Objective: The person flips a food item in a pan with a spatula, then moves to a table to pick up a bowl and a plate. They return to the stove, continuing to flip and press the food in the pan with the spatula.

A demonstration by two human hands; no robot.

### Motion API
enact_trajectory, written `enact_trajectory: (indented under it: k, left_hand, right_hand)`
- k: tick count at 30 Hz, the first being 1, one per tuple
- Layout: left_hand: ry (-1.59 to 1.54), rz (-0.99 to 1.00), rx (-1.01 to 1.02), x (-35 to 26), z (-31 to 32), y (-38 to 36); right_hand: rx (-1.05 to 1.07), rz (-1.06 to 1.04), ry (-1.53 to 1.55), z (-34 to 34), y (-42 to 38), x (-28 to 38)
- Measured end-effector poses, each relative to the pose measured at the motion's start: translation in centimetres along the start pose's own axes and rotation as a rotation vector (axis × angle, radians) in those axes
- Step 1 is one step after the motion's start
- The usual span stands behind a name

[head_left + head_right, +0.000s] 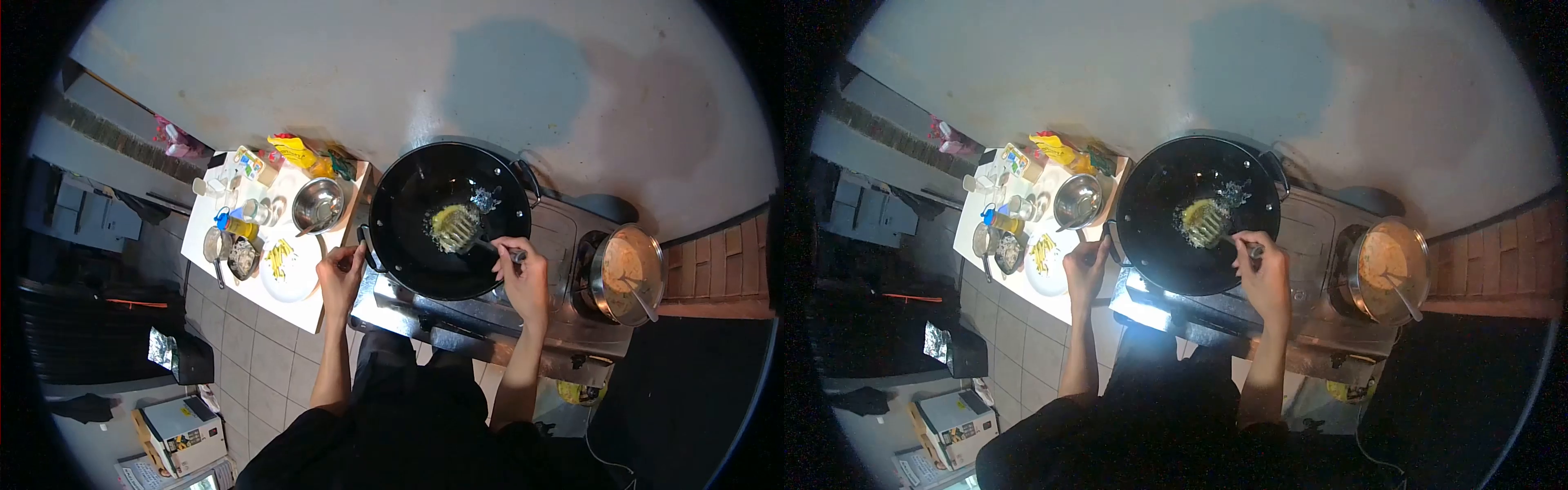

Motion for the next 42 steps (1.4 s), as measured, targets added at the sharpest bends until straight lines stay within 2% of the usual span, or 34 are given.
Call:
enact_trajectory:
  k: [4, 5, 6, 8, 10, 12, 13, 16, 18, 21, 26, 30, 33, 36, 42]
  left_hand:
    - [-0.015, -0.001, 0.012, 0.1, 0.1, 0.3]
    - [-0.007, 0.0, 0.017, 0.1, 0.1, 0.3]
    - [0.002, -0.001, 0.021, 0.1, 0.0, 0.3]
    - [-0.021, 0.0, 0.024, -0.2, -0.2, 0.2]
    - [-0.056, 0.02, 0.034, -0.2, -0.1, 0.4]
    - [-0.034, 0.045, 0.053, 0.5, 0.2, 0.8]
    - [-0.05, 0.061, 0.059, 0.8, 0.3, 1.1]
    - [-0.063, 0.117, 0.124, 1.3, 0.5, 1.9]
    - [-0.125, 0.138, 0.22, 1.3, 0.6, 2.4]
    - [-0.148, 0.199, 0.259, 2.0, 0.9, 3.1]
    - [-0.207, 0.291, 0.34, 1.4, 1.1, 3.9]
    - [-0.223, 0.407, 0.403, 1.5, 1.4, 5.0]
    - [-0.246, 0.403, 0.437, 1.2, 1.4, 5.0]
    - [-0.23, 0.319, 0.451, 1.4, 1.6, 4.9]
    - [-0.226, 0.327, 0.437, 1.5, 1.7, 4.9]
  right_hand:
    - [0.068, -0.001, 0.011, 0.9, -0.6, 0.3]
    - [0.052, 0.084, 0.038, 0.5, -0.8, 0.3]
    - [0.055, 0.084, 0.037, 0.3, -0.7, 0.1]
    - [-0.052, 0.013, 0.029, -0.6, -0.7, 0.2]
    - [-0.087, 0.048, -0.017, -0.6, -0.7, 0.2]
    - [-0.044, -0.048, 0.025, 0.4, -0.8, 0.2]
    - [0.013, -0.045, 0.006, 1.0, -1.0, 0.7]
    - [0.012, 0.01, 0.004, 1.5, -1.7, 1.2]
    - [-0.004, 0.031, -0.022, 1.3, -2.1, 1.3]
    - [-0.188, -0.035, -0.02, 0.8, -2.4, 1.0]
    - [-0.209, -0.083, -0.053, 3.2, -2.6, 1.1]
    - [-0.215, -0.009, -0.098, 3.5, -3.6, 1.3]
    - [-0.291, -0.106, -0.228, 2.4, -4.5, 1.8]
    - [-0.347, -0.079, -0.196, 2.2, -4.8, 1.7]
    - [-0.333, -0.065, -0.16, 2.7, -4.2, 0.7]
Point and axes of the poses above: each hand's wrist, its own y-axis towards the middle knuckle, its own z-axis out of the palm, x = y × z, the point moved 6 cm from there along y, towards the middle knuckle, and after that the axes turned 12 degrees about y, right-handed, at the moved point
